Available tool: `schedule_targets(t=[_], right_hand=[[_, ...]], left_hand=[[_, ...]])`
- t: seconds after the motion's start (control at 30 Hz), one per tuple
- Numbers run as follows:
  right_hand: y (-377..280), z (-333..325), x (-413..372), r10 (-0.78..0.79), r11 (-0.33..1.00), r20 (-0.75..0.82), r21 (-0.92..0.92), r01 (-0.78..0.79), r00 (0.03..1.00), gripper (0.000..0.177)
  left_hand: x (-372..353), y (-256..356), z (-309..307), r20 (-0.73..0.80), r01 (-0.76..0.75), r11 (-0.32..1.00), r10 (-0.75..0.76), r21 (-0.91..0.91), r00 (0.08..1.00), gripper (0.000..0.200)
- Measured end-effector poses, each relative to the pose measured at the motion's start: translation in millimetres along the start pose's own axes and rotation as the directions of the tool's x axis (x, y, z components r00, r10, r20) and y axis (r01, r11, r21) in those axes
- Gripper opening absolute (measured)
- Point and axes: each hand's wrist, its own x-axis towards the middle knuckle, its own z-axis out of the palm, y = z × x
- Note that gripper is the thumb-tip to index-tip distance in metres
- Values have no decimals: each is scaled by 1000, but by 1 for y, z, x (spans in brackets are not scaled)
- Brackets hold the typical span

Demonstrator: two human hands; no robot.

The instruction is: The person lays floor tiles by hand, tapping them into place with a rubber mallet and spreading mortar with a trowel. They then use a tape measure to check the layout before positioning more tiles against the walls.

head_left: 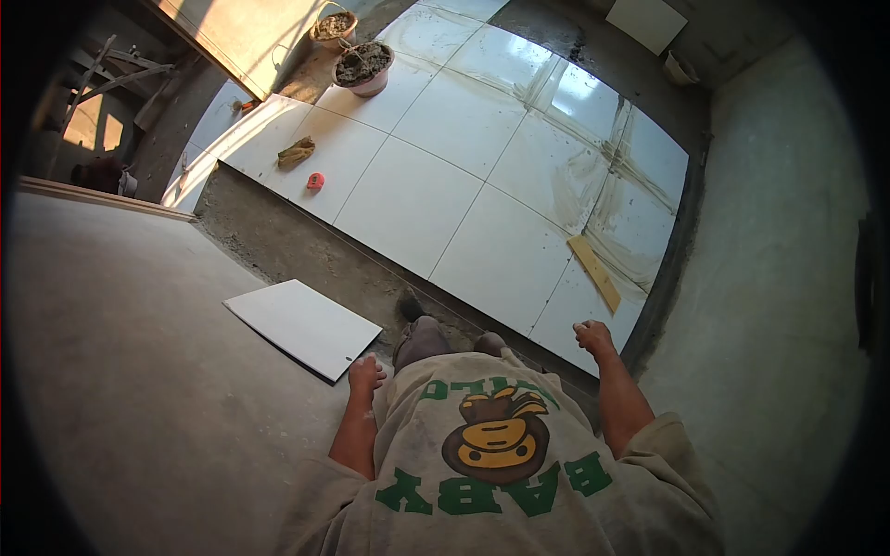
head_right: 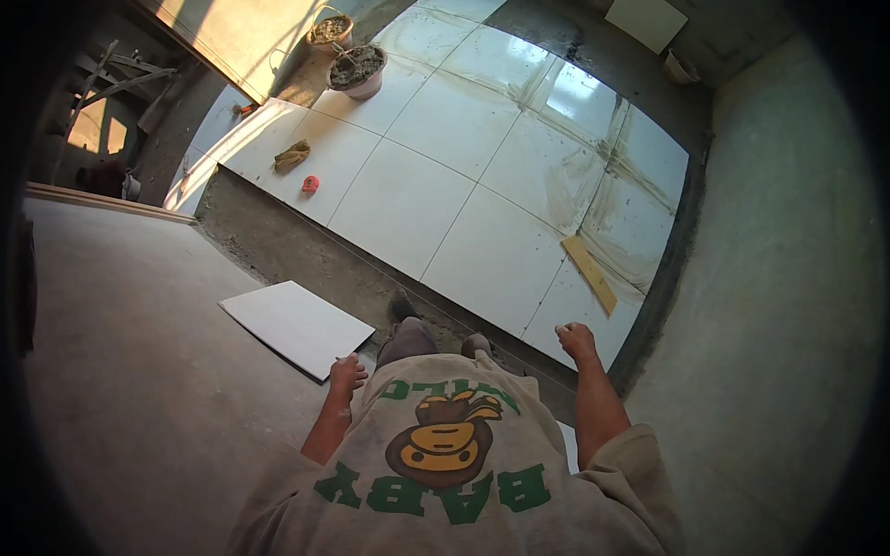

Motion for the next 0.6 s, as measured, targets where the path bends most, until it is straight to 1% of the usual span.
schedule_targets(t=[0.03, 0.1, 0.13, 0.17, 0.23, 0.27, 0.3, 0.37, 0.43, 0.5, 0.6], right_hand=[[-10, 7, -8, 30, 1000, 49, 2, -30, 998, 41], [-27, 22, -18, 21, 1000, 26, -11, -21, 999, 40], [-37, 28, -23, 22, 1000, 15, 16, -22, 1000, 38], [-51, 34, -25, 7, 999, 8, 36, -7, 1000, 37], [-79, 43, -30, -16, 999, 31, 46, 15, 999, 36], [-98, 46, -35, -27, 995, 54, 99, 22, 998, 32], [-108, 53, -32, -22, 992, 52, 124, 15, 998, 30], [-127, 60, -24, -13, 990, 99, 143, -1, 995, 28], [-152, 62, -18, 7, 988, 132, 155, -28, 991, 27], [-171, 66, 0, -39, 985, 145, 170, 14, 989, 27], [-216, 73, 8, -71, 983, 147, 177, 45, 987, 26]], left_hand=[[5, 13, -6, 7, 2, 1000, -2, -2, 1000, 35], [11, 45, -22, -7, -25, 999, 26, 34, 1000, 36], [16, 58, -31, 1, -46, 998, 46, 37, 999, 37], [24, 69, -38, -8, -49, 999, 49, 20, 999, 37], [41, 94, -58, -23, -105, 994, 105, -16, 994, 38], [50, 105, -69, -39, -127, 991, 126, -31, 991, 36], [56, 115, -79, -57, -147, 988, 144, -41, 988, 34], [61, 135, -97, -86, -190, 978, 183, -83, 979, 31], [71, 145, -112, -125, -199, 973, 185, -114, 975, 32], [76, 147, -125, -145, -206, 970, 187, -131, 972, 34], [77, 135, -142, -142, -168, 980, 151, -112, 978, 36]])
